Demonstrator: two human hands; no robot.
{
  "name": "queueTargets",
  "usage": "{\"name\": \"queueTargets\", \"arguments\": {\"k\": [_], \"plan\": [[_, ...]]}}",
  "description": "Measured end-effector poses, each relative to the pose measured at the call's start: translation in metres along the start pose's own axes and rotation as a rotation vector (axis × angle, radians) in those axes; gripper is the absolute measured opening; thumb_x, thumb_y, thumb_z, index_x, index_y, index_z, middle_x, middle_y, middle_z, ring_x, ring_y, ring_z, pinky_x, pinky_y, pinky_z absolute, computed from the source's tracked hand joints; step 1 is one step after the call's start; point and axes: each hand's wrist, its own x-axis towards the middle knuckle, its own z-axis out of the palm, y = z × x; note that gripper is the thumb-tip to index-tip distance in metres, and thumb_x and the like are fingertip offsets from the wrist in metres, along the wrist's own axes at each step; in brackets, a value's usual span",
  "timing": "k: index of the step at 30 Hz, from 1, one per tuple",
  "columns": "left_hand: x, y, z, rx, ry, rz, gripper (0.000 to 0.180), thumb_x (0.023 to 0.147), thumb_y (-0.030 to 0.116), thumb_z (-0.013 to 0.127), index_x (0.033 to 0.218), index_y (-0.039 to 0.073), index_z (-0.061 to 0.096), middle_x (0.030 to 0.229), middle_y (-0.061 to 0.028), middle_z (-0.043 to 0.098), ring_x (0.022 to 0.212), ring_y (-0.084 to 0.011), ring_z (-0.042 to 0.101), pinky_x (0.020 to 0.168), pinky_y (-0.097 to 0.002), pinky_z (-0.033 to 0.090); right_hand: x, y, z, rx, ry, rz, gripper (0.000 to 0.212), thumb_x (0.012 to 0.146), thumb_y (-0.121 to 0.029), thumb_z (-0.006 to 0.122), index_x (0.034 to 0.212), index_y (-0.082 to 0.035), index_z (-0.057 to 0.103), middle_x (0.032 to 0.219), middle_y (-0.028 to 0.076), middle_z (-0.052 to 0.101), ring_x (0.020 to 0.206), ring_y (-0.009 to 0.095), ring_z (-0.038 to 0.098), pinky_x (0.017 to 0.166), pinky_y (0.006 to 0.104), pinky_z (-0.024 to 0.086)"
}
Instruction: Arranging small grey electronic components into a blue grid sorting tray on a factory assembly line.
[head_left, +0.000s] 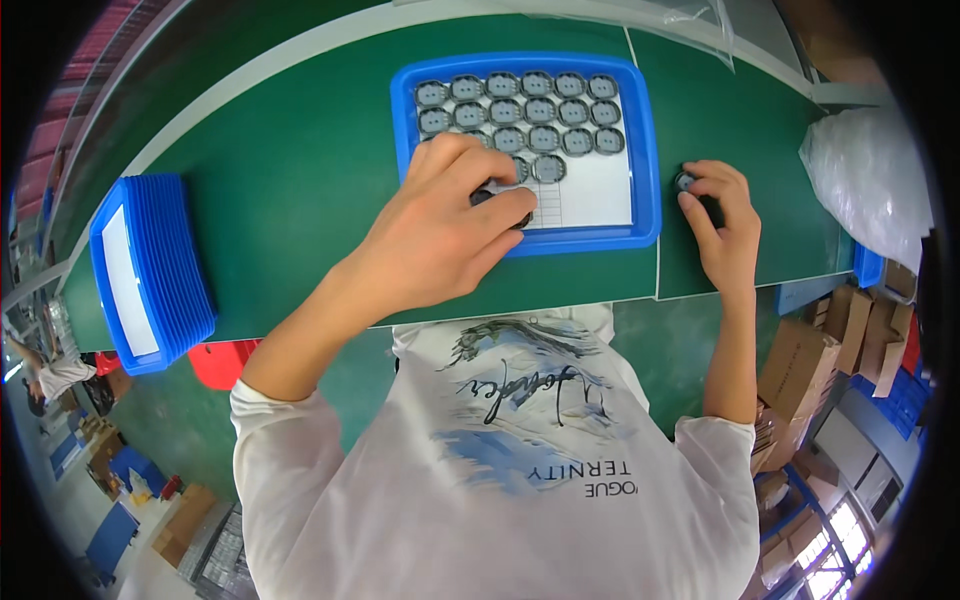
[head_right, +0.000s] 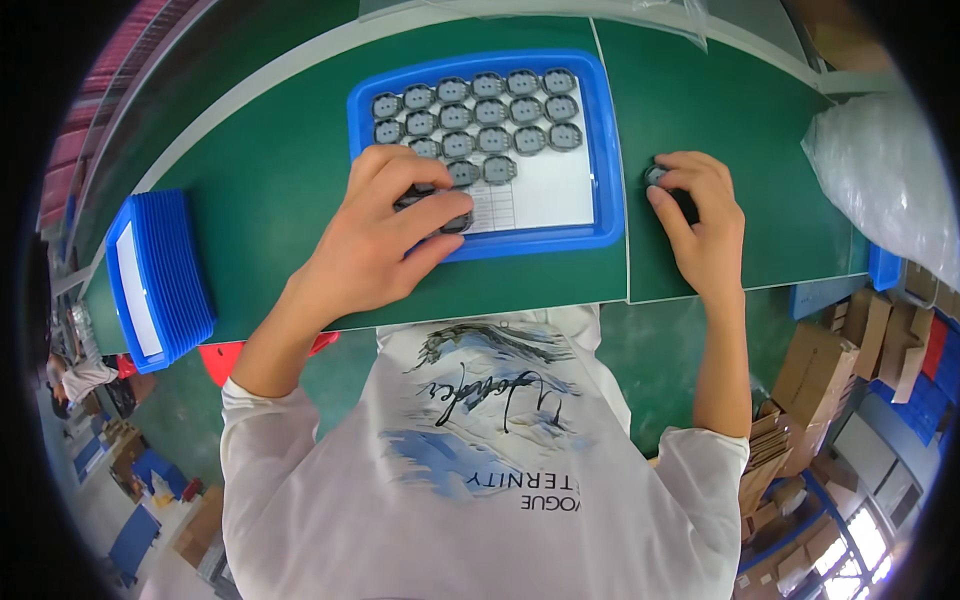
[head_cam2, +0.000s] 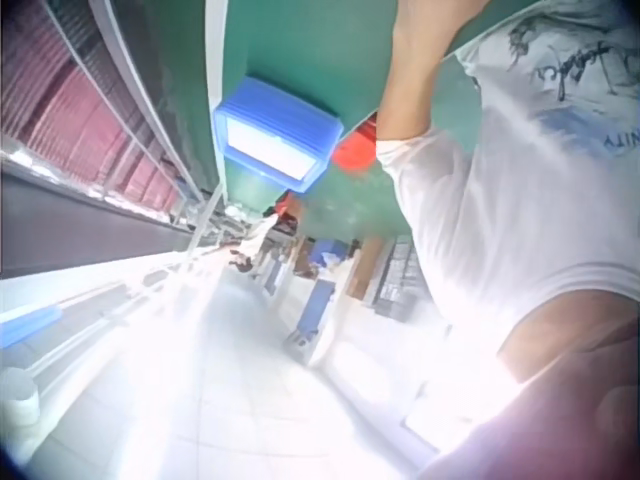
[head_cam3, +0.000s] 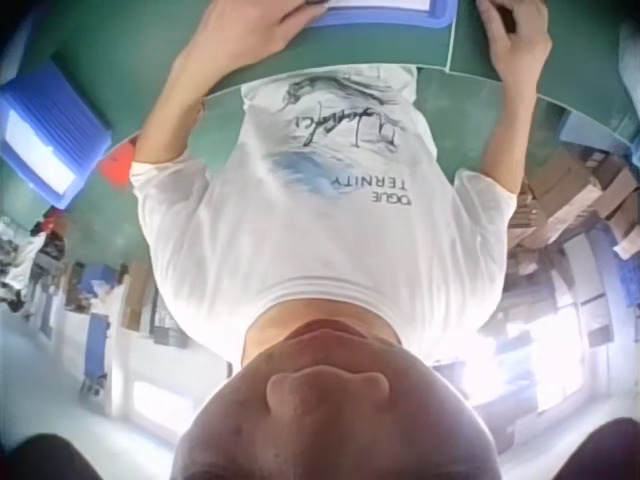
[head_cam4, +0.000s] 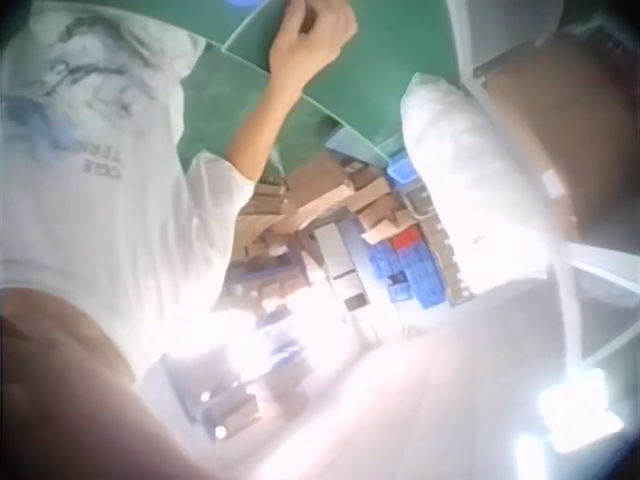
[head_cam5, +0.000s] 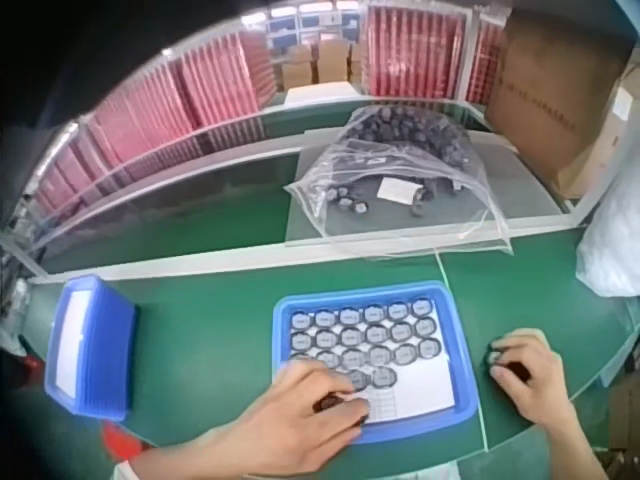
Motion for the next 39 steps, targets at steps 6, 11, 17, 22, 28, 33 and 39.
{"name": "queueTargets", "arguments": {"k": [6, 11, 17, 22, 28, 33, 39], "plan": [[0.007, -0.007, 0.010, 0.110, -0.101, -0.013, 0.036, 0.071, 0.008, 0.083, 0.104, 0.010, 0.073, 0.111, -0.0086, 0.056, 0.109, -0.0310, 0.050, 0.093, -0.0431, 0.042, -0.012, -0.005, 0.000, -0.234, 0.088, -0.043, 0.011, 0.083, 0.000, 0.075, 0.091, -0.002, 0.068, 0.117, 0.012, 0.067, 0.109, 0.030, 0.063, 0.092, 0.0364, 0.051], [0.005, -0.011, 0.009, 0.086, -0.109, 0.018, 0.035, 0.071, 0.008, 0.083, 0.104, 0.011, 0.075, 0.109, -0.0075, 0.057, 0.107, -0.0299, 0.051, 0.093, -0.0420, 0.042, 0.004, -0.043, 0.001, -0.108, 0.005, -0.277, 0.015, 0.079, 0.001, 0.077, 0.092, -0.003, 0.069, 0.110, 0.011, 0.066, 0.103, 0.027, 0.063, 0.086, 0.0347, 0.052], [0.007, -0.013, 0.009, 0.091, -0.109, 0.030, 0.031, 0.071, 0.006, 0.081, 0.102, 0.011, 0.077, 0.107, -0.0079, 0.058, 0.105, -0.0294, 0.052, 0.090, -0.0419, 0.043, 0.026, -0.071, 0.039, -0.018, -0.280, -0.493, 0.012, 0.080, -0.003, 0.076, 0.088, -0.003, 0.068, 0.090, 0.007, 0.056, 0.087, 0.026, 0.056, 0.075, 0.0367, 0.050], [0.008, -0.015, 0.009, 0.075, -0.105, 0.028, 0.031, 0.073, 0.008, 0.079, 0.104, 0.011, 0.077, 0.107, -0.0091, 0.058, 0.105, -0.0298, 0.051, 0.091, -0.0423, 0.043, 0.036, -0.067, 0.061, -0.058, -0.302, -0.539, 0.011, 0.080, -0.005, 0.075, 0.087, -0.004, 0.067, 0.088, 0.006, 0.054, 0.086, 0.027, 0.056, 0.074, 0.0379, 0.049], [0.015, -0.016, -0.002, 0.024, -0.115, 0.025, 0.029, 0.075, 0.009, 0.078, 0.104, 0.010, 0.077, 0.107, -0.0096, 0.059, 0.106, -0.0310, 0.052, 0.093, -0.0424, 0.043, 0.043, -0.070, 0.055, -0.031, -0.367, -0.534, 0.015, 0.080, -0.008, 0.076, 0.093, -0.004, 0.069, 0.091, 0.007, 0.059, 0.088, 0.028, 0.058, 0.077, 0.0389, 0.050], [0.062, -0.053, -0.013, 0.099, 0.087, 0.054, 0.023, 0.079, 0.010, 0.075, 0.102, 0.007, 0.074, 0.098, -0.0095, 0.062, 0.097, -0.0317, 0.057, 0.089, -0.0419, 0.048, 0.083, -0.065, 0.030, -0.060, -0.226, -0.451, 0.022, 0.083, -0.012, 0.077, 0.102, -0.003, 0.070, 0.096, 0.012, 0.067, 0.091, 0.031, 0.063, 0.080, 0.0398, 0.052], [0.194, -0.136, 0.002, 0.586, -0.044, -0.561, 0.028, 0.086, 0.013, 0.070, 0.112, 0.004, 0.069, 0.103, -0.0139, 0.070, 0.086, -0.0368, 0.065, 0.084, -0.0448, 0.054, 0.230, -0.009, 0.058, -0.419, 0.159, -0.282, 0.027, 0.085, -0.016, 0.066, 0.107, -0.002, 0.070, 0.103, 0.023, 0.069, 0.101, 0.041, 0.066, 0.090, 0.0479, 0.052]]}}
